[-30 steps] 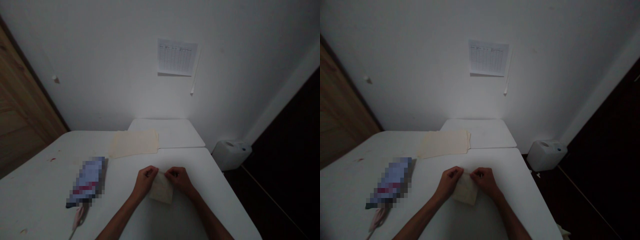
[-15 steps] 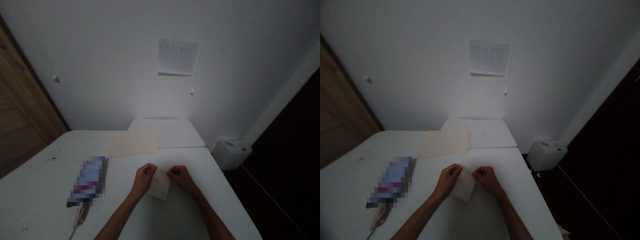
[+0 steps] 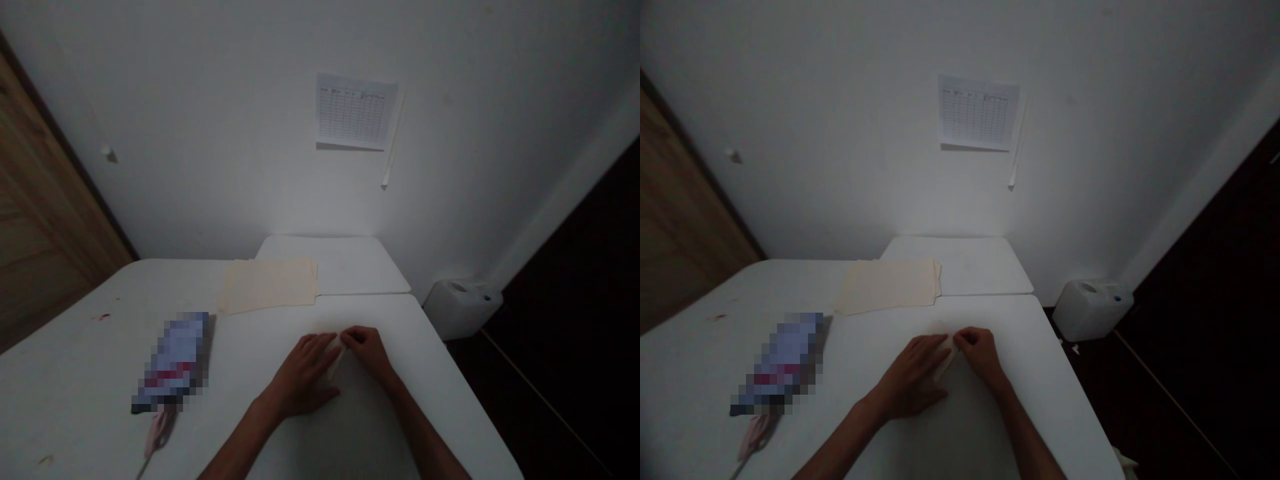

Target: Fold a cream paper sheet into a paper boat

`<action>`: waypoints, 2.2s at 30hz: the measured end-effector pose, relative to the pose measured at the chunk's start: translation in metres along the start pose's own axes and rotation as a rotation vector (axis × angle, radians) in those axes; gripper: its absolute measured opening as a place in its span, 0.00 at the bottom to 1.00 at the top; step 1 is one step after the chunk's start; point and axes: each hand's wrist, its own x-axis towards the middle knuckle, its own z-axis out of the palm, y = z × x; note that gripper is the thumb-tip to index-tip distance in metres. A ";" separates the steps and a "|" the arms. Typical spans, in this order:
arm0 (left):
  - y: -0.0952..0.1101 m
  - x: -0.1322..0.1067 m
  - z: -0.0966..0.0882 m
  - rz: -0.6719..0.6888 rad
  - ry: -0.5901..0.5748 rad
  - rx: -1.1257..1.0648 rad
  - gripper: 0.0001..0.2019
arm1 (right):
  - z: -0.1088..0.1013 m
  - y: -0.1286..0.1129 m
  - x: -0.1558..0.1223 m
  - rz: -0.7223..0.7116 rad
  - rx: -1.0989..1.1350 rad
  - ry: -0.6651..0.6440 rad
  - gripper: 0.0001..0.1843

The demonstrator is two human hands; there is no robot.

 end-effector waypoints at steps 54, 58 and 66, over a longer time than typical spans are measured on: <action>-0.006 0.016 -0.009 -0.846 0.331 -0.754 0.14 | 0.002 -0.028 -0.017 -0.242 -0.198 0.041 0.10; -0.007 0.012 -0.006 -0.803 0.413 -0.738 0.16 | 0.002 -0.028 -0.017 -0.242 -0.179 0.043 0.10; -0.009 0.012 -0.006 -0.647 0.369 -0.757 0.10 | 0.003 -0.026 -0.016 -0.250 -0.218 0.023 0.11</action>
